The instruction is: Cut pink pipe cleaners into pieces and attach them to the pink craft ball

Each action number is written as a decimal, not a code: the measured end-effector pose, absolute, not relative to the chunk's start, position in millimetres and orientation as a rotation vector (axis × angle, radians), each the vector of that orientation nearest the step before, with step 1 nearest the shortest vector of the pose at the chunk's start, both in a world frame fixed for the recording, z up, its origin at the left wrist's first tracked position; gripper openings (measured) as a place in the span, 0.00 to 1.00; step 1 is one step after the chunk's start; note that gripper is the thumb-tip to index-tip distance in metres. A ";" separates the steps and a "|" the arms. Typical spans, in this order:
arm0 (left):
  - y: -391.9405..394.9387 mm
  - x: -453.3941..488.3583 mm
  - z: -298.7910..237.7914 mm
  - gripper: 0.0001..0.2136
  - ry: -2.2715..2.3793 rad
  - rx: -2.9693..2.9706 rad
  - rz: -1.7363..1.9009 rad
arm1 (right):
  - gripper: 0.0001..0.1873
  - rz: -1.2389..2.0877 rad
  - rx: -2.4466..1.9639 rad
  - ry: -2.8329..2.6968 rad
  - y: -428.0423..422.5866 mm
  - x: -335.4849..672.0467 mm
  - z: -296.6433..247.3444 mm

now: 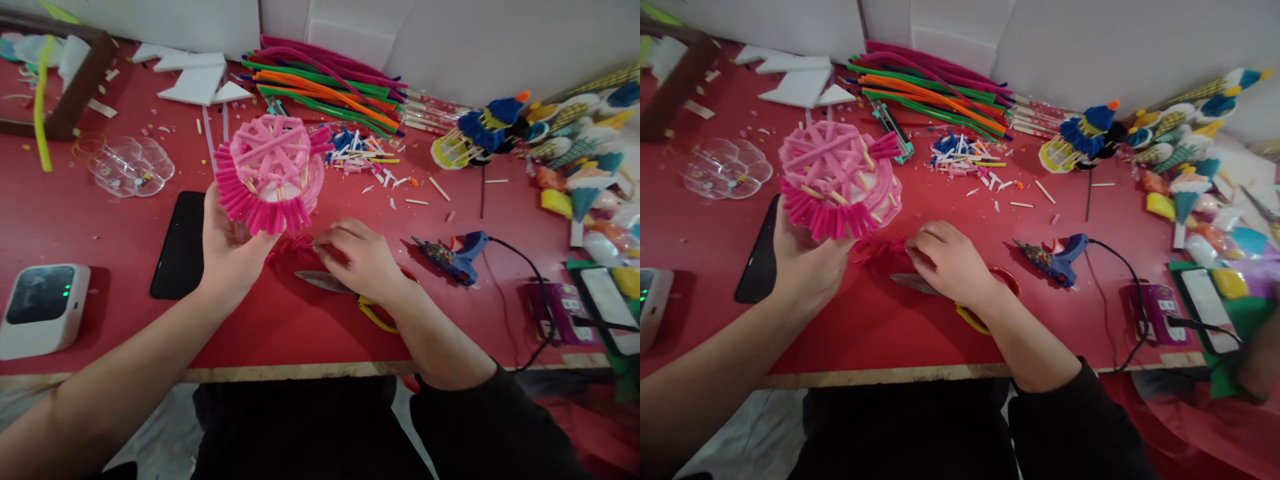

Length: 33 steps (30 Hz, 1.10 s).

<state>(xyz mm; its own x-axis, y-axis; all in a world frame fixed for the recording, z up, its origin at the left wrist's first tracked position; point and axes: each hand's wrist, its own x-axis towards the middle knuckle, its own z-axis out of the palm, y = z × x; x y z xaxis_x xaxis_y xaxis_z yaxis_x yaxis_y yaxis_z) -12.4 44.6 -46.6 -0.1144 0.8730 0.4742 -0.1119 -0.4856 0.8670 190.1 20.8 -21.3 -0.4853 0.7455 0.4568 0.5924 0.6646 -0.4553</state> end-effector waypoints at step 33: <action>41.5 -14.3 -54.3 0.43 0.825 1.665 1.649 | 0.08 0.695 -1.047 -1.458 -9.0 170.5 0.6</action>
<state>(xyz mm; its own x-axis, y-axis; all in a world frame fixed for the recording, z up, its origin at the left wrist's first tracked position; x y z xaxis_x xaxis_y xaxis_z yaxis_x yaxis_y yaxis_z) -14.3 41.5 -54.3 0.0136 0.8042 0.5942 -0.0068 -0.5942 0.8043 170.5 -9.0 0.6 0.0521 0.8935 0.4460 0.2161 0.4259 -0.8786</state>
